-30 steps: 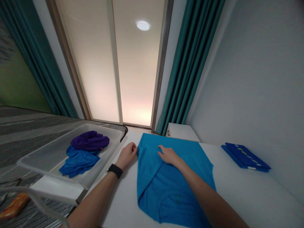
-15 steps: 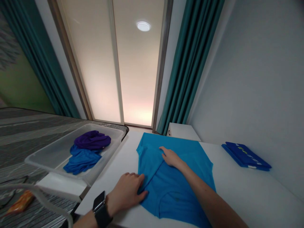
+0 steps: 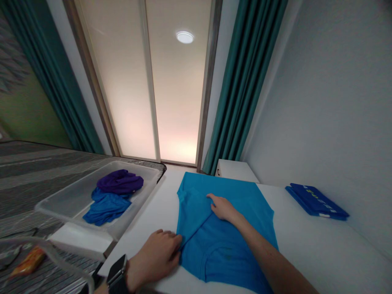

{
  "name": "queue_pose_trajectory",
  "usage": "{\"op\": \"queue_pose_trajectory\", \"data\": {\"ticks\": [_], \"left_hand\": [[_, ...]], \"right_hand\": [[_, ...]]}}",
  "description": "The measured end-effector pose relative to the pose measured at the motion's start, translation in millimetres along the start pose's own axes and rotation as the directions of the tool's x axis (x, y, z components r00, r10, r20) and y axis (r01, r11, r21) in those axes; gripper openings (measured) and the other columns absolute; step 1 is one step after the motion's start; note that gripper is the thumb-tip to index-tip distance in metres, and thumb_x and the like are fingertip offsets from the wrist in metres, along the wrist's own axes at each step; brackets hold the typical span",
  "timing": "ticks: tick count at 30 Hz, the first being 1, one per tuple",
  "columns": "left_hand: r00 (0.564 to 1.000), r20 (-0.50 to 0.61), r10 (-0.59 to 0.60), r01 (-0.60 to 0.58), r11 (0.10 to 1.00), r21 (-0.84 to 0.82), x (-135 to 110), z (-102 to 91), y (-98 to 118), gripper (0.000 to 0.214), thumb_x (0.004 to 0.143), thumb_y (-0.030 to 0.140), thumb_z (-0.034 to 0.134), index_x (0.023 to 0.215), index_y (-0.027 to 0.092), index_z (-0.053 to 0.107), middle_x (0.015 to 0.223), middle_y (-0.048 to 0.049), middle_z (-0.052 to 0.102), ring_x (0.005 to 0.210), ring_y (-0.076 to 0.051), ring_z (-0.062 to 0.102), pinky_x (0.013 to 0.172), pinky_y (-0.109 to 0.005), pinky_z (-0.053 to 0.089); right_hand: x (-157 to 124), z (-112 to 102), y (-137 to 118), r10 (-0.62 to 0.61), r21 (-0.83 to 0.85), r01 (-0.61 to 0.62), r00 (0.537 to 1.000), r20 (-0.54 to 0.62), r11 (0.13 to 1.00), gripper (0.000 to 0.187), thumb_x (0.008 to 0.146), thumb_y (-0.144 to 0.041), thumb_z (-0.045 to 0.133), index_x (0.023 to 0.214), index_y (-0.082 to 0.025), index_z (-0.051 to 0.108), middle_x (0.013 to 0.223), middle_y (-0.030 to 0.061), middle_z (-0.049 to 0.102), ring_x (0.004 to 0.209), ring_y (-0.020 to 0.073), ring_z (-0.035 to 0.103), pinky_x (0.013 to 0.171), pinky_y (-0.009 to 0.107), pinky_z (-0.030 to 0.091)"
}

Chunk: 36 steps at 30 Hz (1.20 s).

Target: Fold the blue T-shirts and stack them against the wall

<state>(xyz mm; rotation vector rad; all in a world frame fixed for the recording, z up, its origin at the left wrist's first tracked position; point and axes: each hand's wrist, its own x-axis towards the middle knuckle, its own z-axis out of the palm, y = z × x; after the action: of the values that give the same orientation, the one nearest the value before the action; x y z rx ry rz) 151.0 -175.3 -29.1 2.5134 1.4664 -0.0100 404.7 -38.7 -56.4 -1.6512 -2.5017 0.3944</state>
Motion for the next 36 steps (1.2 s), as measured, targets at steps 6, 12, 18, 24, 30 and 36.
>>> {"op": "queue_pose_trajectory", "data": {"ticks": [6, 12, 18, 24, 30, 36], "left_hand": [[0.970, -0.238, -0.050, 0.024, 0.994, -0.111, 34.5, -25.1, -34.4, 0.020, 0.094, 0.031, 0.041, 0.091, 0.023, 0.060, 0.081, -0.0032, 0.067, 0.076, -0.021, 0.063, 0.068, -0.029, 0.040], [0.867, -0.493, -0.073, -0.041, 0.975, -0.217, 105.4, -18.2, -90.8, 0.021, 0.091, 0.022, 0.041, 0.101, 0.020, 0.059, 0.094, -0.0061, 0.067, 0.084, -0.020, 0.062, 0.076, -0.030, 0.044], [0.880, -0.449, -0.155, -0.040, 0.918, -0.395, 138.9, 2.7, -109.0, 0.021, 0.091, 0.027, 0.047, 0.106, 0.020, 0.060, 0.085, -0.0016, 0.067, 0.069, -0.016, 0.061, 0.064, -0.025, 0.044], [0.879, -0.462, -0.123, -0.073, 0.921, -0.384, 143.9, 13.9, -116.3, 0.020, 0.089, 0.022, 0.048, 0.105, 0.019, 0.061, 0.078, -0.0008, 0.065, 0.069, -0.016, 0.061, 0.066, -0.026, 0.044], [0.880, -0.474, -0.026, -0.133, 0.945, -0.300, 145.9, 13.8, -121.6, 0.018, 0.091, 0.018, 0.047, 0.095, 0.021, 0.065, 0.093, -0.0043, 0.064, 0.082, -0.018, 0.061, 0.078, -0.029, 0.044], [0.863, -0.504, -0.034, -0.131, 0.948, -0.289, 145.8, 12.2, -127.2, 0.017, 0.091, 0.021, 0.048, 0.089, 0.020, 0.065, 0.090, -0.0056, 0.064, 0.082, -0.019, 0.061, 0.076, -0.030, 0.046]], "right_hand": [[-1.6, -6.0, -12.5, -0.024, -0.100, 0.012, 0.992, -0.123, 0.995, 0.041, 0.093, -0.021, 0.044, 0.133, -0.016, 0.053, 0.127, 0.0158, 0.058, 0.118, 0.0284, 0.052, 0.096, 0.040, 0.040], [-6.4, 7.2, -63.0, -0.301, -0.123, 0.283, 0.940, -0.164, 0.951, 0.042, 0.097, -0.028, 0.040, 0.136, -0.018, 0.050, 0.140, 0.0124, 0.051, 0.129, 0.0267, 0.044, 0.105, 0.041, 0.037], [-24.5, 30.1, -106.6, -0.446, 0.000, 0.447, 0.891, -0.083, 0.894, 0.063, 0.099, -0.049, 0.035, 0.149, -0.011, 0.033, 0.157, 0.0146, 0.027, 0.145, 0.0255, 0.021, 0.119, 0.045, 0.017], [-35.7, 37.2, -111.0, -0.447, 0.055, 0.447, 0.894, -0.001, 0.893, 0.073, 0.097, -0.058, 0.032, 0.151, -0.009, 0.027, 0.159, 0.0165, 0.019, 0.148, 0.0247, 0.009, 0.120, 0.046, 0.007], [-37.6, 34.6, -111.3, -0.465, 0.067, 0.464, 0.885, 0.003, 0.884, 0.072, 0.097, -0.057, 0.031, 0.151, -0.010, 0.026, 0.159, 0.0151, 0.020, 0.148, 0.0245, 0.009, 0.120, 0.047, 0.005], [-39.4, 32.8, -111.9, -0.457, 0.092, 0.454, 0.890, 0.006, 0.886, 0.070, 0.097, -0.055, 0.031, 0.151, -0.010, 0.026, 0.160, 0.0148, 0.017, 0.148, 0.0248, 0.007, 0.120, 0.048, 0.004]]}}
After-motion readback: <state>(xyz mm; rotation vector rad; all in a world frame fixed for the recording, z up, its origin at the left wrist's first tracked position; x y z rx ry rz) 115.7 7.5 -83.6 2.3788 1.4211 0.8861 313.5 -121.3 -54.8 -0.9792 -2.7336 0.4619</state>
